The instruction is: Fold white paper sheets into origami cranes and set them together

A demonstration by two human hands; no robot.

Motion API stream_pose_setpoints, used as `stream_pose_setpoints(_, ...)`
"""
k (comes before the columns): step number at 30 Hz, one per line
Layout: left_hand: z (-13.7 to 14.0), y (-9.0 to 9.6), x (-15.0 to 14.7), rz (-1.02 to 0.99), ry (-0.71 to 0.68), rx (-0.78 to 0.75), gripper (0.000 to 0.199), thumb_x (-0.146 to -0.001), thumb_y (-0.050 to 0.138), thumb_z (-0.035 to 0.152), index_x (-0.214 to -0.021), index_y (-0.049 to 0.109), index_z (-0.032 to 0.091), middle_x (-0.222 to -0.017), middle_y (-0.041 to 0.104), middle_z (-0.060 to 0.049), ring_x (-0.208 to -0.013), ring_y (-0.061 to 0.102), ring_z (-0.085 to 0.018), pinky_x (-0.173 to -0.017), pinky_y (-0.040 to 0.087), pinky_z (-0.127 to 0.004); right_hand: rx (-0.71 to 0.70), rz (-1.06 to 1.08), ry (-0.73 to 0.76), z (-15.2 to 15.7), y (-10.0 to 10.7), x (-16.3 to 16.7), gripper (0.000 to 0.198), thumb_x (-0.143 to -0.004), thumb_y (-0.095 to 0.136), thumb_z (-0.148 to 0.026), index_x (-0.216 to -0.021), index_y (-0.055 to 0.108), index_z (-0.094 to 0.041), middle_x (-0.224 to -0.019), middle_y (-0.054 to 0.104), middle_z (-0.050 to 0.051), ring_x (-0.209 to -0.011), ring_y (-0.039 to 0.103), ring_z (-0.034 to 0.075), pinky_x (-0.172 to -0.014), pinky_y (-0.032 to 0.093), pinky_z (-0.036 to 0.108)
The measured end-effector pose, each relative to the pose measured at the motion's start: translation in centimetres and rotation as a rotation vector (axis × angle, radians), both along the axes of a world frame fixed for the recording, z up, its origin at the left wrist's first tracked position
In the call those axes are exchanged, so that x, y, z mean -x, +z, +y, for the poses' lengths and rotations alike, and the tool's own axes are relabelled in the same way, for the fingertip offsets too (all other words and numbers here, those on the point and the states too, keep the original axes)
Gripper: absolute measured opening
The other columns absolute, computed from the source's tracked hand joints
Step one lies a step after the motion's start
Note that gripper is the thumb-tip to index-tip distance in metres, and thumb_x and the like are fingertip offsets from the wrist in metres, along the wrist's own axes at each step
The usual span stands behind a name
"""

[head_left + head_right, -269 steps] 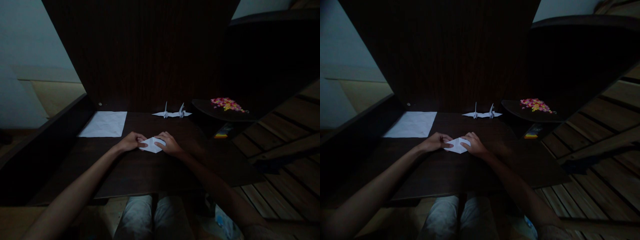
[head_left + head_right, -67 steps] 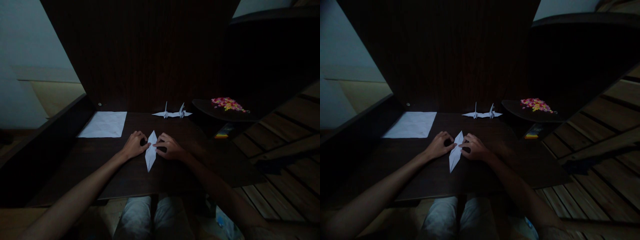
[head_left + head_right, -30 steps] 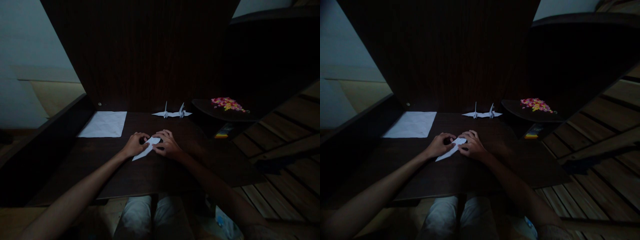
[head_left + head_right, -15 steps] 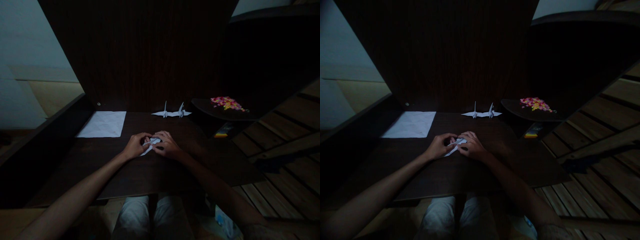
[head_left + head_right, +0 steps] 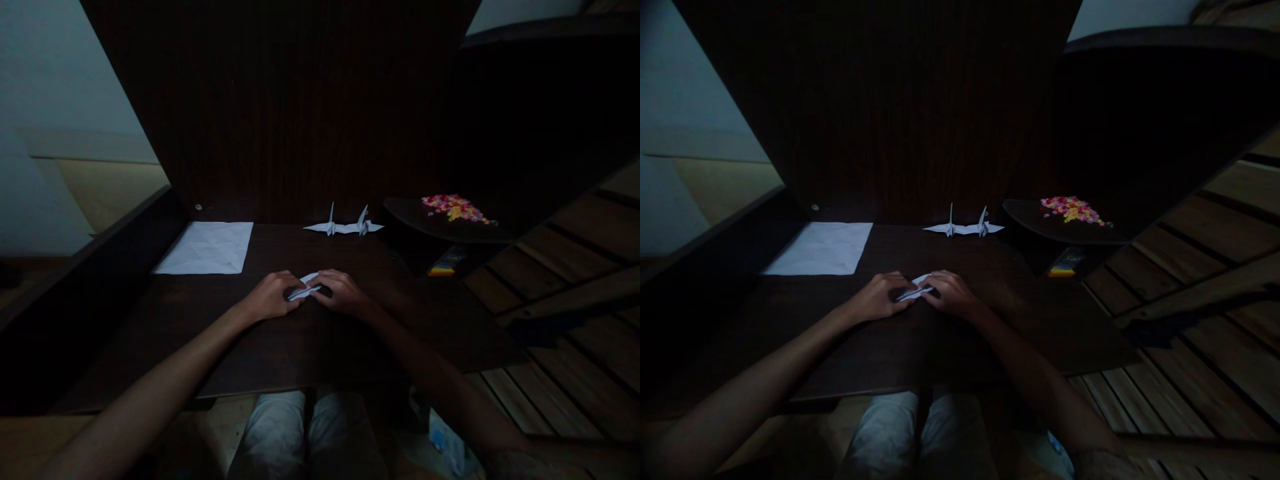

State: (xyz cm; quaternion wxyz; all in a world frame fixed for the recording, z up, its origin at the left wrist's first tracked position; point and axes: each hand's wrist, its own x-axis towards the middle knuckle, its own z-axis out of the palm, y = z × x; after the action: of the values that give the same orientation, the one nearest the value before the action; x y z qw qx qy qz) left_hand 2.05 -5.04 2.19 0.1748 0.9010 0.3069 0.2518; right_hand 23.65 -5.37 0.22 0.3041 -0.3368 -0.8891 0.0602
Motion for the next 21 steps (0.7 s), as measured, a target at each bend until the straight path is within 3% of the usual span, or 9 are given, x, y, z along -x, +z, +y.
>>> stream_pose_setpoints(3,0.14,0.04,0.2,0.031,-0.033,-0.008,0.023,-0.078,0.061,0.023,-0.098,0.07,0.018,-0.089,0.07,-0.006,-0.081,0.063,-0.017,-0.078,0.048,-0.027,-0.023,-0.002,0.034,0.0,0.07,-0.14,0.016,-0.079,0.061,-0.019,-0.093,0.068,-0.019,-0.094,0.072,0.006,-0.089,0.065,0.018,-0.089,0.046,0.036)
stream_pose_setpoints(9,0.31,-0.16,0.35,0.048,-0.075,-0.009,0.022,-0.084,0.054,0.026,-0.094,0.072,0.018,-0.086,0.071,-0.007,-0.082,0.063,-0.018,-0.079,0.047,-0.028,0.013,-0.011,0.082,0.16,0.21,-0.1,0.013,-0.077,0.063,-0.018,-0.087,0.071,-0.02,-0.091,0.074,0.004,-0.087,0.065,0.018,-0.081,0.047,0.035)
stream_pose_setpoints(14,0.08,-0.09,0.38,0.074,-0.092,-0.052,0.022,-0.085,0.052,0.024,-0.096,0.071,0.019,-0.085,0.07,-0.007,-0.078,0.062,-0.018,-0.076,0.047,-0.029,0.033,-0.028,0.089,0.43,0.04,-0.27,0.017,-0.081,0.061,-0.02,-0.095,0.071,-0.021,-0.093,0.073,0.005,-0.086,0.064,0.018,-0.081,0.047,0.035)
stream_pose_setpoints(21,-0.04,0.14,0.36,0.174,-0.072,-0.149,0.025,-0.087,0.05,0.029,-0.103,0.065,0.017,-0.091,0.067,-0.009,-0.084,0.061,-0.019,-0.078,0.046,-0.029,-0.113,-0.031,0.088,0.53,-0.63,-0.29,0.026,-0.085,0.057,-0.025,-0.108,0.065,-0.014,-0.089,0.07,0.009,-0.08,0.061,0.018,-0.076,0.048,0.034)
